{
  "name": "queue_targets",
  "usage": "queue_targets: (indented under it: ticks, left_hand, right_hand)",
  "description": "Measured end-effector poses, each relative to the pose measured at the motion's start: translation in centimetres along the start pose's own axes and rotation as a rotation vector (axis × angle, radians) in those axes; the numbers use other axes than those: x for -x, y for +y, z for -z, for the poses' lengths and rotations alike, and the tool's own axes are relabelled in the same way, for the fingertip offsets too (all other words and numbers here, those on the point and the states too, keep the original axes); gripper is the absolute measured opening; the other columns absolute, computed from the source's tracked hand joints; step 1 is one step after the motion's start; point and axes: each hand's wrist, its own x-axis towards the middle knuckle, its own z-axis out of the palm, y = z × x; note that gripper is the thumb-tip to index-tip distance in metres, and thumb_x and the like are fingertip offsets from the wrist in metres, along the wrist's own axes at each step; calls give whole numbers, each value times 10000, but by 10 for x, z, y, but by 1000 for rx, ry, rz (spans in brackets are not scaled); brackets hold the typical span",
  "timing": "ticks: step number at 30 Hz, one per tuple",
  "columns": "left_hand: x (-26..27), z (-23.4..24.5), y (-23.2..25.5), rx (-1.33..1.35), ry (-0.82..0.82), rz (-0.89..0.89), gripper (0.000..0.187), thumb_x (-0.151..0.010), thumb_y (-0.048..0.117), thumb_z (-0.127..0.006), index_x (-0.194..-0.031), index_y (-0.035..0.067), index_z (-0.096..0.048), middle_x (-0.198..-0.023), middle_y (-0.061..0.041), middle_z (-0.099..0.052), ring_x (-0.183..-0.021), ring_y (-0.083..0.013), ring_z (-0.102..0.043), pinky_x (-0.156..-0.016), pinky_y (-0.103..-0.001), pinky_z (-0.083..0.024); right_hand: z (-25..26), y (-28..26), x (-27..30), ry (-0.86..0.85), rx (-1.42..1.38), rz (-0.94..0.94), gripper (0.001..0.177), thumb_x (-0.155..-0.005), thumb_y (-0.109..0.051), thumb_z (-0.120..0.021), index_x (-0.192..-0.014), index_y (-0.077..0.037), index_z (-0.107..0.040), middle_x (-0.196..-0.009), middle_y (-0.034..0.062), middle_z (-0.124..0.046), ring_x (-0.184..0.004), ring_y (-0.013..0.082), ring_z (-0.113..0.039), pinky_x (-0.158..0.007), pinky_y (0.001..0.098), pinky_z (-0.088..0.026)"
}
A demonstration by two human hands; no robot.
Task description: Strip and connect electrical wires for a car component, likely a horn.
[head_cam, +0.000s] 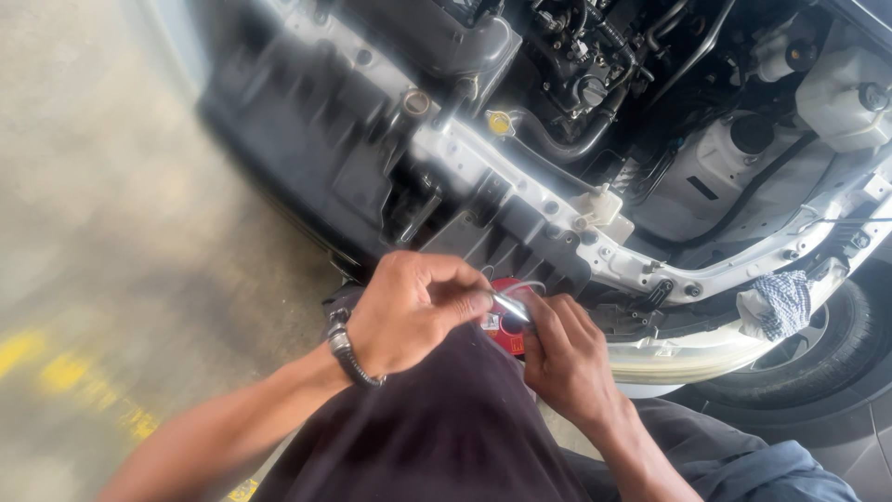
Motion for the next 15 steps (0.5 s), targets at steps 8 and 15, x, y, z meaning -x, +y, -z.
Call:
queue_targets:
  ticks: [8, 15]
  left_hand:
    - [-29, 78, -7, -190, 212, -381, 120, -966, 105, -700, -1020, -1, -714, -962, -115, -758, -875, -173, -761, -792, -281, -631]
    - [-19, 81, 58, 405, -330, -566, 114, -1062, 104, -640, -1148, 35, -612, -1169, -139, -705, -1101, -234, -729, -1031, -364, -628]
  right_hand:
    - [5, 30, 19, -12, -303, -513, 254, -915, -40, -733, -1147, -45, -633, -904, 85, -671, -758, 153, -651, -688, 311, -535]
    - [-53, 89, -20, -27, -369, -712, 250, -856, -115, -773, -1064, -56, -649, -935, 41, -697, -813, 131, -661, -737, 304, -545]
